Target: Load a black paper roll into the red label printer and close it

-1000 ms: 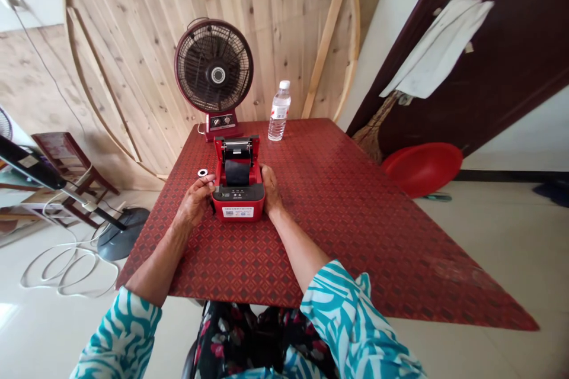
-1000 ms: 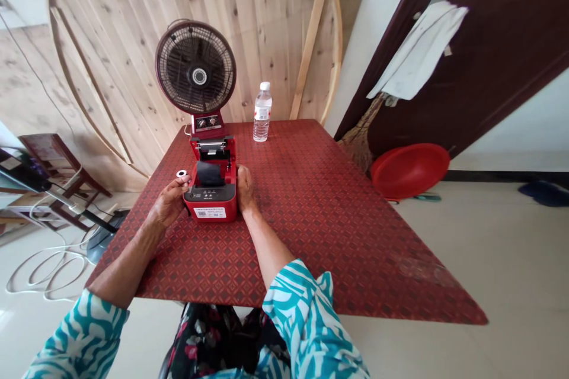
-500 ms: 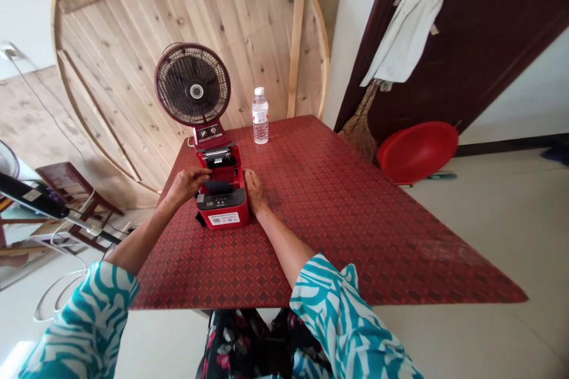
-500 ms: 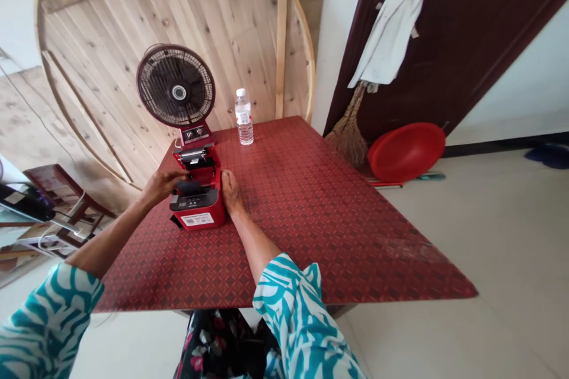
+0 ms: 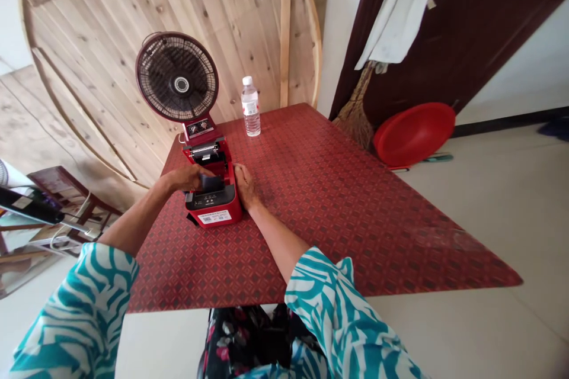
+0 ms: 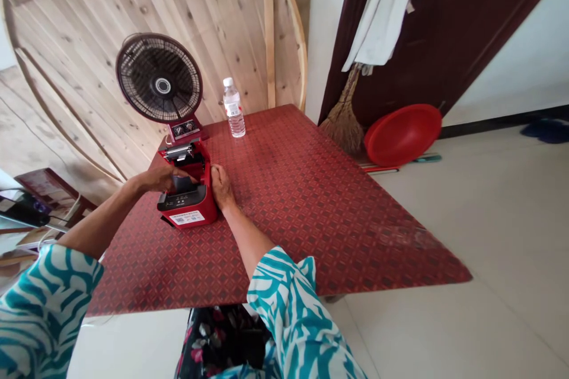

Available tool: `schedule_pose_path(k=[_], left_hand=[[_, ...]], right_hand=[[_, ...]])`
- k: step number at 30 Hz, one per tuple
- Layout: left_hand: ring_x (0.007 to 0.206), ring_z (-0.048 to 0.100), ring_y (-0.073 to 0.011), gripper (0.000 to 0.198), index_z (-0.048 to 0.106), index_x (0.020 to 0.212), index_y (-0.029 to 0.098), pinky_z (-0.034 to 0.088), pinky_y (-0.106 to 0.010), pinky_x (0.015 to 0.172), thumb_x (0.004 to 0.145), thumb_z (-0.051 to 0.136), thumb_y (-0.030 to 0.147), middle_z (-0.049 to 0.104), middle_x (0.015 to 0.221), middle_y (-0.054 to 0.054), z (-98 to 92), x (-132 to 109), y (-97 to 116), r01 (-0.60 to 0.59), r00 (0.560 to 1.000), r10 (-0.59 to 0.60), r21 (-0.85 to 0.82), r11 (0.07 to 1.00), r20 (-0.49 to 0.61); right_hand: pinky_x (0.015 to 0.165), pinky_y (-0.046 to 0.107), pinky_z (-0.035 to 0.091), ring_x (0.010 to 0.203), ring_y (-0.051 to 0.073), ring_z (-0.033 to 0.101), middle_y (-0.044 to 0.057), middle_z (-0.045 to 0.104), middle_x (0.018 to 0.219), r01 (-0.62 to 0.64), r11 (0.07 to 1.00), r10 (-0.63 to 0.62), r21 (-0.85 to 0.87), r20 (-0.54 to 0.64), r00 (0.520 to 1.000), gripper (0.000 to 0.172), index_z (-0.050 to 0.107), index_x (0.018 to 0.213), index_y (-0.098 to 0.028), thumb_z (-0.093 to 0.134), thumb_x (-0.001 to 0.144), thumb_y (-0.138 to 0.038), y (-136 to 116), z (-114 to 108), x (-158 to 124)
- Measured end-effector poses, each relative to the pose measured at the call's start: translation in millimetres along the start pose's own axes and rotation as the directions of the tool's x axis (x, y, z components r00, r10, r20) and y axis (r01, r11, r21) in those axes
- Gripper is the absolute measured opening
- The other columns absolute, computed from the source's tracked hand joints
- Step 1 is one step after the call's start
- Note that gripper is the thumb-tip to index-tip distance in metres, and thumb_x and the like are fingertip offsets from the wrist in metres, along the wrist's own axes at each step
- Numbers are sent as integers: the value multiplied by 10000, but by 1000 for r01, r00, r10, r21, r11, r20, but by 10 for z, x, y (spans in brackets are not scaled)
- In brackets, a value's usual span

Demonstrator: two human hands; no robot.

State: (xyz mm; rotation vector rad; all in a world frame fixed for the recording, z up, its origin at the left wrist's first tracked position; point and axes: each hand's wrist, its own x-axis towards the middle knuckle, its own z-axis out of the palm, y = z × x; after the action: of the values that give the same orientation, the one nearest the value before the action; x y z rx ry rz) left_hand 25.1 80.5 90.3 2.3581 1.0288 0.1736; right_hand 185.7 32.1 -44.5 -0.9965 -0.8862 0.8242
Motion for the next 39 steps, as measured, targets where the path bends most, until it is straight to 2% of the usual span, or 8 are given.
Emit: schedule_pose_path(k=[3,6,13,21,26,30,34,39], left_hand=[[937,720,-234,246,793,923,170,549,-304,868,717,723,285,792,953,-79,-84,40,11,35,973,-5,-131,991,229],[924,729,-240,248,798,924,221,549,-303,845,685,741,254,797,966,-46,-75,103,25,25,980,-14,-56,998,197],[994,722,-267,297,789,935,237,512,-286,830,727,613,117,791,1026,-58,92,125,97,-19,988,-53,461,887,144],[1053,697,-250,543,697,1258,229,504,-293,902,749,551,108,751,1179,-55,76,0,194,-12,984,-67,442,897,163],[971,716,-251,414,761,1118,205,522,-282,841,794,506,180,784,999,-52,60,-19,196,53,975,-128,372,927,179],[929,713,-236,333,781,1009,201,538,-297,858,781,549,273,784,979,-42,92,-26,112,19,988,-50,206,978,145],[937,696,-228,370,754,1062,169,551,-318,856,789,580,348,767,992,-65,144,-173,93,-53,997,50,-36,998,-64],[955,691,-245,465,731,1117,172,559,-341,872,776,689,486,754,1010,-84,128,-668,99,-121,945,-2,-356,927,-326]], right_hand=[[1019,343,471,1091,186,634,35,733,1125,-10,1000,10,1,-9,1000,358,680,1056,-239,469,906,-486,7,-2,0],[1036,353,470,1097,188,635,35,731,1131,-6,1000,6,-4,-19,1000,359,679,1055,-240,470,908,-493,13,-1,0],[1045,374,474,1097,197,641,36,733,1121,-1,1000,1,-4,-11,1000,368,677,1052,-241,476,895,-507,30,-4,9],[1046,375,482,1096,202,646,38,741,1119,1,1000,-1,-7,-29,1000,371,677,1045,-237,472,881,-499,12,-8,-7],[1064,381,469,1125,212,639,47,738,1136,-8,999,8,-47,2,1000,379,680,1062,-237,474,880,-499,-30,-41,-18],[1054,392,474,1122,219,639,64,729,1152,-10,999,10,-53,-2,1000,407,672,1070,-221,457,876,-506,-33,-41,-23],[1041,393,475,1105,219,641,55,730,1142,-12,999,12,-41,2,1000,406,663,1076,-228,451,875,-511,-14,-36,-23],[1026,385,477,1090,216,643,40,741,1100,-3,999,3,-37,0,1000,403,669,1043,-239,485,846,-540,10,-48,-19]])
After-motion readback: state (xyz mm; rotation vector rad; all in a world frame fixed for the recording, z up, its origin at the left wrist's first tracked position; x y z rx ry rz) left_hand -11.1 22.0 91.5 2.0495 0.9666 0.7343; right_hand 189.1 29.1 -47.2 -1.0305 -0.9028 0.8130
